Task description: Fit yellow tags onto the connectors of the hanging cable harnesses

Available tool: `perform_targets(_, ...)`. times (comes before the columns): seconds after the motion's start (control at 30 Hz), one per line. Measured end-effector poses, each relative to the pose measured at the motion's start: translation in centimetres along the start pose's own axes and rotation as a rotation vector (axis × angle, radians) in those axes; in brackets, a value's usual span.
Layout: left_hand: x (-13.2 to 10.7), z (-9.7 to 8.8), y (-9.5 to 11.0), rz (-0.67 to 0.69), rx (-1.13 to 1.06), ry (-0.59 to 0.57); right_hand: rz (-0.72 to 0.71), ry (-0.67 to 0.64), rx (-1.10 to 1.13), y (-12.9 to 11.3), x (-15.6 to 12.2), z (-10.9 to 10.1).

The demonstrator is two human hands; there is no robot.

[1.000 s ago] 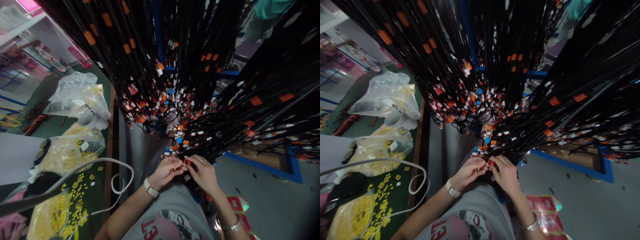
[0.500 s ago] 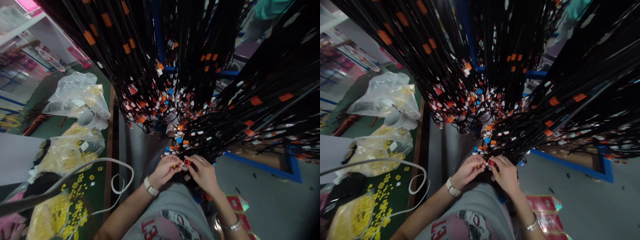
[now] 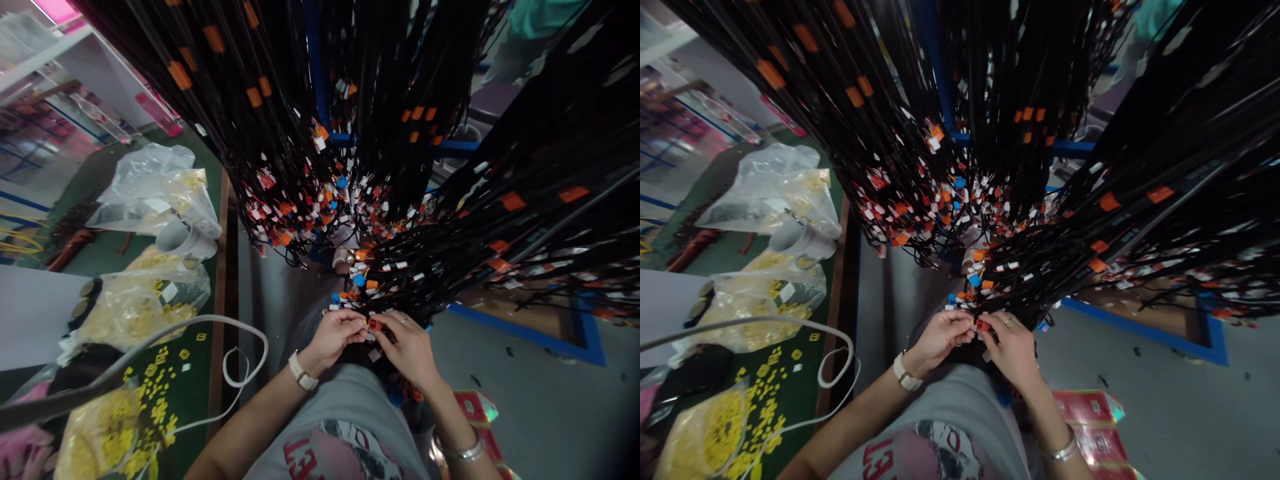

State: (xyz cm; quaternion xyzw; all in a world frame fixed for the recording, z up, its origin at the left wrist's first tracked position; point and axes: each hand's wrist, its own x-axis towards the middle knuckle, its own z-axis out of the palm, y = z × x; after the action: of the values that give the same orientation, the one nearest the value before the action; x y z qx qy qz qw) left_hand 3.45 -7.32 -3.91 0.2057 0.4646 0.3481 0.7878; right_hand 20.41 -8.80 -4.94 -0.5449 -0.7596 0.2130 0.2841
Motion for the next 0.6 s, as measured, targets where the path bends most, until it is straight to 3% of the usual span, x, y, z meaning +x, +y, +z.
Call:
perform_targets(0.33, 0.4, 0.6, 0.4, 0.116, 0.249, 0.064, -0.003, 0.004, -0.002, -0.1, 0.1, -0.1)
perform_targets(0.6, 0.2, 0.8, 1.1, 0.463, 0.805, 0.054, 0.003, -0.005, -0.001, 0.1, -0.1, 0.0)
